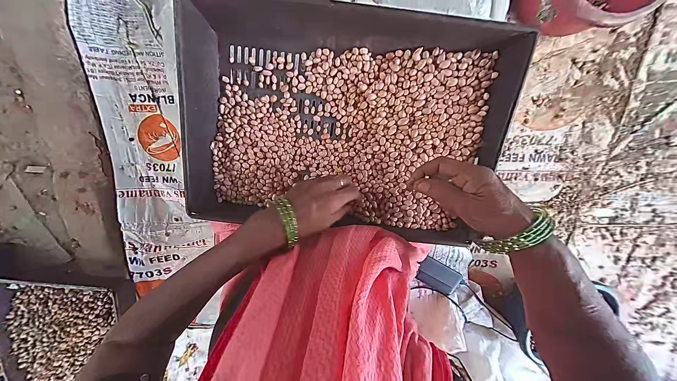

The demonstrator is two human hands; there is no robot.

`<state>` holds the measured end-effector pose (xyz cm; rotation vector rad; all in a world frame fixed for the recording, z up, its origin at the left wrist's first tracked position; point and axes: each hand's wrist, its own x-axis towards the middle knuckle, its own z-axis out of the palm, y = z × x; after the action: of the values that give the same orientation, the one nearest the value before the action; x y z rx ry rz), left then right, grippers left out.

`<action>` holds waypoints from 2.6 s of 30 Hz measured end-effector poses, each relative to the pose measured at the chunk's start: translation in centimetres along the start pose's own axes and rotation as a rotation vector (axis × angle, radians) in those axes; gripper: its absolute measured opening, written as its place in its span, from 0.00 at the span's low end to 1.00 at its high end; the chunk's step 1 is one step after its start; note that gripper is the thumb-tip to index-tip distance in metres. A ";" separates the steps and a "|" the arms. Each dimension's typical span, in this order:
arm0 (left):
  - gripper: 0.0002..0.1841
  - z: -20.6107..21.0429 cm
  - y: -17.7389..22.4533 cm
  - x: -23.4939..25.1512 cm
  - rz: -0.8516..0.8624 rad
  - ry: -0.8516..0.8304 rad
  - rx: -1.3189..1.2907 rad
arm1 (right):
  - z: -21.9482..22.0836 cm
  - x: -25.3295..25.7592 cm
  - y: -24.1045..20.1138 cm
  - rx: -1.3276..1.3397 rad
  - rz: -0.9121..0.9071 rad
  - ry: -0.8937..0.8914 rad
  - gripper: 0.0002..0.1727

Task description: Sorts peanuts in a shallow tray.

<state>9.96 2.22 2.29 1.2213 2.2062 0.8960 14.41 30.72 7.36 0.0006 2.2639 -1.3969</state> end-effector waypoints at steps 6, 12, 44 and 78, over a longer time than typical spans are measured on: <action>0.19 -0.7 3.0 3.4 -0.229 -0.406 0.038 | -1.5 2.0 -2.6 -0.865 0.139 -0.037 0.12; 0.19 -0.9 3.2 3.1 -0.222 -0.402 0.016 | 3.8 6.4 -13.6 -0.160 -0.596 0.025 0.22; 0.10 -2.7 -4.6 -6.7 -0.428 0.176 0.418 | 7.8 10.6 -3.2 0.935 0.140 -0.349 0.25; 0.12 -7.3 -6.9 -10.9 -0.527 0.447 0.658 | 8.3 9.3 -5.8 0.509 -0.123 -0.078 0.27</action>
<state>6.72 -12.26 3.13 0.6197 3.1234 0.2320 8.00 18.66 5.55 -0.0259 1.8156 -1.9653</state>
